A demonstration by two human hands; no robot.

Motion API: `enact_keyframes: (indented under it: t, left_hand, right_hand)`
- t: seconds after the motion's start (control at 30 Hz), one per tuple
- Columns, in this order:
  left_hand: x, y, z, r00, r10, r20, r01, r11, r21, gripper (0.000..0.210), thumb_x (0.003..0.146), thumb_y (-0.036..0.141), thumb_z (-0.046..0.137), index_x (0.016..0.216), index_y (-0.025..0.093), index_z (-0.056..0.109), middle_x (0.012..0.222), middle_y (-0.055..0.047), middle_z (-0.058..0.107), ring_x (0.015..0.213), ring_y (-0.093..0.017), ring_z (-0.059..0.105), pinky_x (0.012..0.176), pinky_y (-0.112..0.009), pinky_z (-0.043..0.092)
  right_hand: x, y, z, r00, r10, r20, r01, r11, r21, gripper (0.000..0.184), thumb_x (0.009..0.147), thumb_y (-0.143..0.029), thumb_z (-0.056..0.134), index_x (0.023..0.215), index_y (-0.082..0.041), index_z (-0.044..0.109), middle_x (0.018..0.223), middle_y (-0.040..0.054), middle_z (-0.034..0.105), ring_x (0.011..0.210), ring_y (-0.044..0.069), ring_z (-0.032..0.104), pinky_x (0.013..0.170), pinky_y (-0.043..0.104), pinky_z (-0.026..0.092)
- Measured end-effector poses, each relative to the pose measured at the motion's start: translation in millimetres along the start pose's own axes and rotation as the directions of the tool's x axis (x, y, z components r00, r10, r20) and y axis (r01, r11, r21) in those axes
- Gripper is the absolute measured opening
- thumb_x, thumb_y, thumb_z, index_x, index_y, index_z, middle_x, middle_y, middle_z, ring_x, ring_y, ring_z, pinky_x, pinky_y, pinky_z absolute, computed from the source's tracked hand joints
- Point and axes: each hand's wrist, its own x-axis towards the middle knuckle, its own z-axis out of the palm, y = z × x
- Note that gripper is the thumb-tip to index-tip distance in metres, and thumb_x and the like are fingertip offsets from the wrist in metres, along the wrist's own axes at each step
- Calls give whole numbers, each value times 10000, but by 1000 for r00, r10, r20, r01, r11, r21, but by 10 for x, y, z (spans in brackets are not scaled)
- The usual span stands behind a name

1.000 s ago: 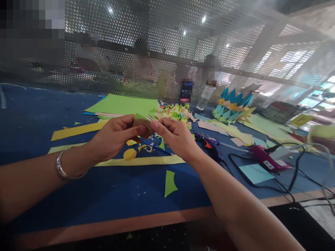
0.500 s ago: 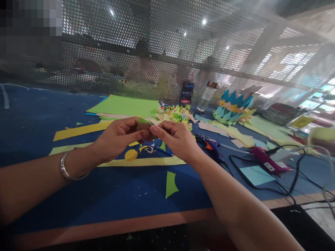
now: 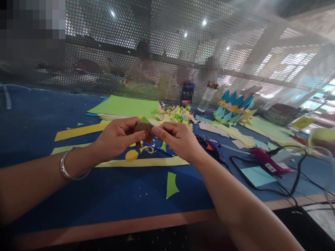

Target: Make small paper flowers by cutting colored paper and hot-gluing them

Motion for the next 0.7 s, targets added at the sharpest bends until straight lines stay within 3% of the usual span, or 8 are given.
enact_keyframes:
  t: [0.7]
  left_hand:
    - [19,7,-8,1000,-22,9,22,998,-51,129,835,274,719,856,148,701,783,-22,690,719,-115,610,608,-210,468]
  right_hand:
    - [8,-15,-29,999,-30,13,31,995,-98,471,914,-577,626,674,-172,606,566,-58,378,514,77,313,499,269,230]
